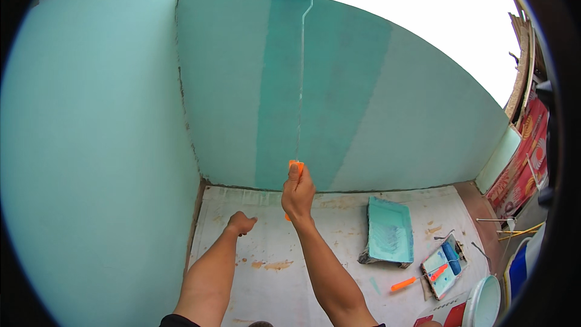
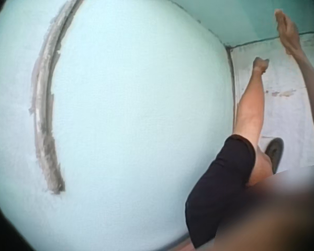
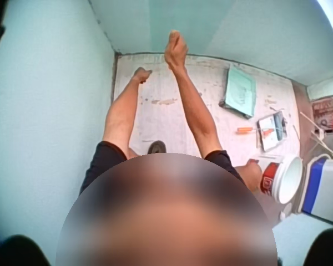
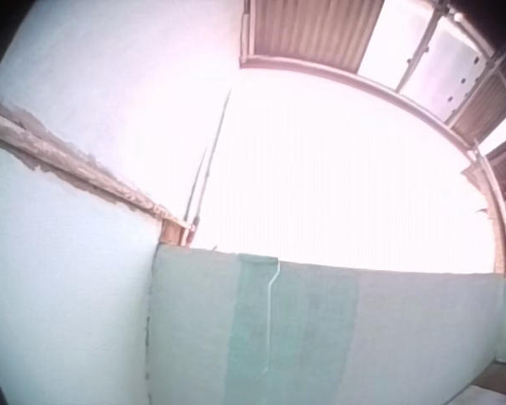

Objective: The person sits on the floor and uses a paint roller to apply light blue paint to a wall. They repeatedly dip the roller into a paint tray and roll it vertically along the wall surface.

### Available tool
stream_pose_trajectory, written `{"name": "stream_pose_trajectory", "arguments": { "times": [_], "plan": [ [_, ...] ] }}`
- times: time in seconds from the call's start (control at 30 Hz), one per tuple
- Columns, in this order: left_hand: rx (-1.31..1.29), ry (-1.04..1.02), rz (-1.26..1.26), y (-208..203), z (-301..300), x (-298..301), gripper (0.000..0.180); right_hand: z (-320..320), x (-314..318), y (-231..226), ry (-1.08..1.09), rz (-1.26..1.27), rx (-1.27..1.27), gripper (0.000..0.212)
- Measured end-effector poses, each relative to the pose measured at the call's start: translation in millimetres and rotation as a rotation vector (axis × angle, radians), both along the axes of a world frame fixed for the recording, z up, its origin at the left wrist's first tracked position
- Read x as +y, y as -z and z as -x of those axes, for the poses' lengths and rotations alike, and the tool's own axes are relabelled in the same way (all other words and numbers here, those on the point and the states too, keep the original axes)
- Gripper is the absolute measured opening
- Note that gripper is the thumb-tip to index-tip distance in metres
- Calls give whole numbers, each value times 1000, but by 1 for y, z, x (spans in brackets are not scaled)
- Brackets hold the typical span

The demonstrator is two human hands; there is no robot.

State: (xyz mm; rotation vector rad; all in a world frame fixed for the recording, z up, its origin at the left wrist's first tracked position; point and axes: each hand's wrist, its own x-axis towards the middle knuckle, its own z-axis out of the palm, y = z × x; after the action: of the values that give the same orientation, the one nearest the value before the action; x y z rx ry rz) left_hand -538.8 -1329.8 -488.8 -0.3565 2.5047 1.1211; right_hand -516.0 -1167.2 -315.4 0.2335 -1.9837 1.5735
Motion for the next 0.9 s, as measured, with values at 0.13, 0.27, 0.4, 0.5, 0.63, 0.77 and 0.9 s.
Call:
{"name": "stream_pose_trajectory", "arguments": {
  "times": [0.13, 0.27, 0.4, 0.5, 0.63, 0.77, 0.9],
  "plan": [
    [-5, -5, -1, 2, -1, -8, 55, 0, -7, 6, 49, -16, -13, 46],
    [17, -54, 8, 1, -4, -15, 52, -8, -13, 27, 56, 19, -66, 43],
    [73, -181, 11, 4, -4, -22, 46, -19, -17, 58, 59, 18, -137, 40],
    [95, -271, 7, 9, -4, -30, 44, -32, -21, 84, 65, 20, -179, 38],
    [144, -354, -7, 14, -6, -39, 41, -50, -23, 119, 73, 13, -253, 37],
    [161, -401, -22, 16, -5, -44, 39, -68, -21, 156, 85, -1, -329, 36],
    [182, -458, -12, 16, -3, -45, 39, -90, -16, 189, 86, -9, -422, 35]
  ]
}}
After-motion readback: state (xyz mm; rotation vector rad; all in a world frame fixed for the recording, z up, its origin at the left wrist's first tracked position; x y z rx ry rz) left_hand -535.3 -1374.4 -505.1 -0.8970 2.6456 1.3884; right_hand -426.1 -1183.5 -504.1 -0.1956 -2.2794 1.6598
